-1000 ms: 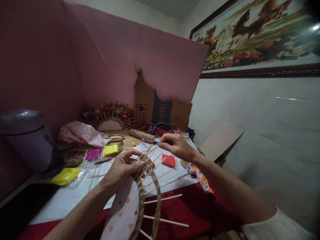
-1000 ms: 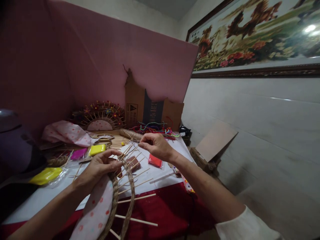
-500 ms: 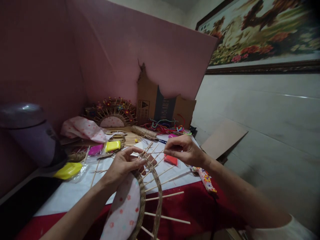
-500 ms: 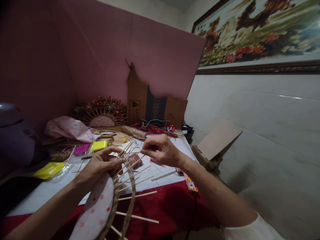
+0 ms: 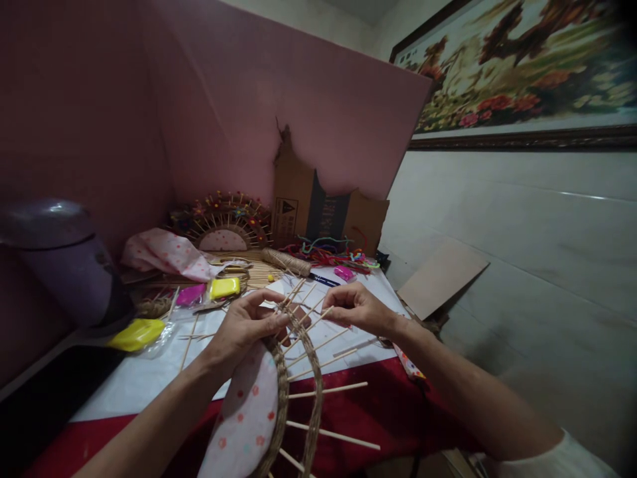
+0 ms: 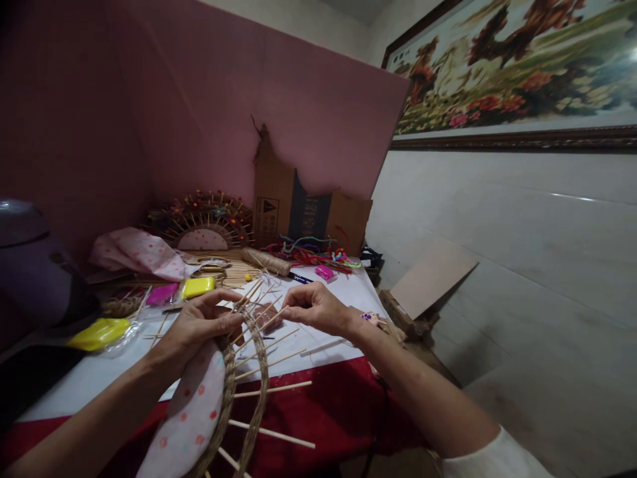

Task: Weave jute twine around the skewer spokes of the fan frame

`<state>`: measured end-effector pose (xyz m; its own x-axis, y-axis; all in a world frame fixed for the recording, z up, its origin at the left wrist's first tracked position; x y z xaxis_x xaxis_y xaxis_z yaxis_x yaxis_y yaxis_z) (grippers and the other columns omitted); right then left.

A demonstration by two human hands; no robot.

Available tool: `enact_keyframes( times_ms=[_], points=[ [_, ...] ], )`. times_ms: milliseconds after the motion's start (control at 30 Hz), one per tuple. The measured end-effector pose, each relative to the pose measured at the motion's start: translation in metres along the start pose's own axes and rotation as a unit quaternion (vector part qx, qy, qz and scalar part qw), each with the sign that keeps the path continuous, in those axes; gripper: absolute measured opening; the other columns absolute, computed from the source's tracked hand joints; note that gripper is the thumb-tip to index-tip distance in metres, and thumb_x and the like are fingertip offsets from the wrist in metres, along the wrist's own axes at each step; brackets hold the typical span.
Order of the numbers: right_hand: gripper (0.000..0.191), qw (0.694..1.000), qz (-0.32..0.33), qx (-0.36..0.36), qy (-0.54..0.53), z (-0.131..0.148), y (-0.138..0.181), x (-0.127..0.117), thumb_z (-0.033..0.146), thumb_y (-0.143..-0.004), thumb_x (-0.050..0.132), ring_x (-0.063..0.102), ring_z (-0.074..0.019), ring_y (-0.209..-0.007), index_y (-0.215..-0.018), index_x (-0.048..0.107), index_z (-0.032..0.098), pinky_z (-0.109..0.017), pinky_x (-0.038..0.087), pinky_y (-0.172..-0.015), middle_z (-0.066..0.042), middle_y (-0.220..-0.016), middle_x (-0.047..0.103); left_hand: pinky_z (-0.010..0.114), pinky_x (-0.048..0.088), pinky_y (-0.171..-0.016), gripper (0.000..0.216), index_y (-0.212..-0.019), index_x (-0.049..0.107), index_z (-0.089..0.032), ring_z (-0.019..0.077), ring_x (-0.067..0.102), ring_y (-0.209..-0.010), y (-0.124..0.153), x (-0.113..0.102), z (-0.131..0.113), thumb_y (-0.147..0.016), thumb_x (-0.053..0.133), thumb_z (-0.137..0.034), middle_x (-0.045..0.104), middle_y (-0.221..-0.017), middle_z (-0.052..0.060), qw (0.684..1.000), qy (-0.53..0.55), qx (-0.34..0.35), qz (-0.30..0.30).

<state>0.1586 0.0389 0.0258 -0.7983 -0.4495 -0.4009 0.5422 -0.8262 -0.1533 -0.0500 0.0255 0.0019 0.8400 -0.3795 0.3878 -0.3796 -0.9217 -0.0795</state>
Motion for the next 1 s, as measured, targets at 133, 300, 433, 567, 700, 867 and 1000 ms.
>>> enact_keyframes(
  times_ms=[133, 300, 433, 567, 700, 867, 1000],
  points=[
    [0.022, 1.000, 0.020, 0.007, -0.013, 0.000, 0.000, 0.007, 0.031, -0.072, 0.063, 0.032, -0.0044, -0.048, -0.066, 0.058, 0.011, -0.019, 0.023, -0.043, 0.005, -0.053, 0.042, 0.018, 0.044, -0.045, 0.028, -0.081, 0.056, -0.016, 0.0107, 0.059, -0.044, -0.001, -0.001, 0.000, -0.060, 0.074, -0.016, 0.067, -0.053, 0.000, 1.000, -0.009, 0.009, -0.003],
    [0.023, 0.999, 0.035, 0.008, -0.023, 0.001, 0.000, 0.012, 0.033, -0.071, 0.064, 0.036, -0.0056, -0.051, -0.069, 0.060, 0.011, -0.019, 0.027, -0.045, 0.003, -0.056, 0.046, 0.020, 0.045, -0.046, 0.028, -0.083, 0.056, -0.015, 0.0113, 0.059, -0.044, -0.001, -0.003, 0.003, -0.061, 0.073, -0.016, 0.067, -0.052, 0.000, 1.000, -0.018, 0.021, 0.008],
    [0.024, 1.000, 0.018, 0.014, -0.015, 0.002, 0.000, 0.012, 0.034, -0.071, 0.064, 0.036, -0.0053, -0.051, -0.066, 0.058, 0.011, -0.019, 0.026, -0.045, 0.003, -0.057, 0.046, 0.019, 0.045, -0.047, 0.027, -0.083, 0.056, -0.015, 0.0114, 0.060, -0.045, 0.000, -0.003, 0.002, -0.062, 0.072, -0.017, 0.068, -0.054, 0.001, 1.000, -0.011, 0.016, 0.009],
    [0.023, 1.000, 0.001, 0.010, -0.005, 0.002, -0.001, 0.009, 0.032, -0.072, 0.062, 0.036, -0.0051, -0.050, -0.065, 0.057, 0.011, -0.019, 0.026, -0.045, 0.004, -0.056, 0.045, 0.019, 0.044, -0.046, 0.028, -0.082, 0.057, -0.015, 0.0115, 0.060, -0.044, 0.001, -0.001, 0.000, -0.060, 0.074, -0.017, 0.068, -0.054, 0.001, 1.000, 0.002, 0.011, 0.006],
    [0.022, 1.000, -0.012, -0.002, 0.001, 0.003, 0.000, 0.002, 0.032, -0.071, 0.063, 0.035, -0.0054, -0.048, -0.065, 0.058, 0.011, -0.020, 0.026, -0.044, 0.004, -0.052, 0.044, 0.019, 0.044, -0.045, 0.027, -0.080, 0.057, -0.015, 0.0116, 0.059, -0.044, 0.001, 0.001, 0.000, -0.059, 0.074, -0.016, 0.067, -0.052, 0.000, 1.000, 0.012, 0.008, 0.010],
    [0.024, 0.998, -0.061, -0.015, 0.022, 0.013, 0.001, -0.010, 0.035, -0.068, 0.066, 0.034, -0.0057, -0.047, -0.064, 0.058, 0.012, -0.021, 0.025, -0.044, 0.004, -0.052, 0.043, 0.019, 0.045, -0.045, 0.028, -0.080, 0.057, -0.016, 0.0121, 0.060, -0.044, 0.001, 0.002, 0.001, -0.058, 0.075, -0.017, 0.066, -0.051, 0.000, 1.000, 0.009, -0.004, 0.010],
    [0.024, 0.992, -0.106, -0.050, 0.038, 0.023, -0.004, -0.014, 0.035, -0.068, 0.065, 0.031, -0.0053, -0.047, -0.064, 0.057, 0.013, -0.021, 0.022, -0.043, 0.005, -0.052, 0.040, 0.019, 0.044, -0.044, 0.025, -0.079, 0.058, -0.016, 0.0117, 0.059, -0.045, 0.001, 0.003, 0.001, -0.059, 0.074, -0.017, 0.066, -0.051, 0.000, 1.000, 0.001, -0.018, 0.015]
  ],
)
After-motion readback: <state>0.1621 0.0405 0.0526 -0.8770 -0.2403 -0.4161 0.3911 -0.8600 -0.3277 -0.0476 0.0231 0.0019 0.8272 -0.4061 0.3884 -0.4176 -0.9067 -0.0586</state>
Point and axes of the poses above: each hand's wrist, its own y-axis away from the middle knuckle, its own x-axis out of the palm, z = x × y, the point moved 1 cm from there along -y, towards the middle knuckle
